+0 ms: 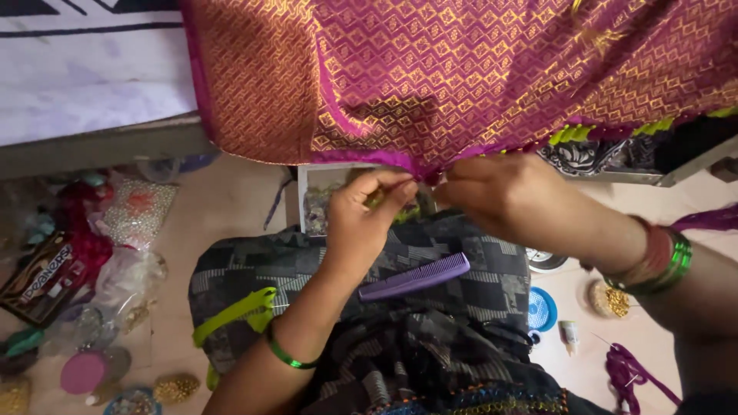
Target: Attaching and trimming decorative tassels on a sari.
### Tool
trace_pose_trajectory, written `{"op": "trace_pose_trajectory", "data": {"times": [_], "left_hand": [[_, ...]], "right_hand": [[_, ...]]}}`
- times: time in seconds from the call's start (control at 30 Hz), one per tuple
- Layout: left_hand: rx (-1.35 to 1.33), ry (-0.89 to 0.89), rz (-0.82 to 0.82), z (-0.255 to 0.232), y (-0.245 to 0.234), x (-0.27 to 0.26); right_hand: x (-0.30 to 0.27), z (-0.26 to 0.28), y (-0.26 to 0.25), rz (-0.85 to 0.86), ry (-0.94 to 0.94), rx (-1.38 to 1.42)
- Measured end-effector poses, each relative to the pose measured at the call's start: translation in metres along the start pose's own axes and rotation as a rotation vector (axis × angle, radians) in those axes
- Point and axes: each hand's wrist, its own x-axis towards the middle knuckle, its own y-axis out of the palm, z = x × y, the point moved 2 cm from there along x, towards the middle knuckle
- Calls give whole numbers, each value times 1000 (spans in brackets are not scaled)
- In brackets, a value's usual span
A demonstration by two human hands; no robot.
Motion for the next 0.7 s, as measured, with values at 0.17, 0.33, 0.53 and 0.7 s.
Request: {"op": "trace_pose_trajectory", "data": {"times": [0.17,0.33,0.53,0.7], "left_hand": [[485,444,-74,-25,-1,-3],[844,700,-228,-62,2,-10],[761,626,-95,-24,5,3],[-312,-187,131,40,3,11]], "right_hand": [[46,0,-17,-70,-137,-118],[75,3,-3,101,-40,-314],[42,-1,-11,-127,-30,-115],[0,-5,21,-144,696,351]]}}
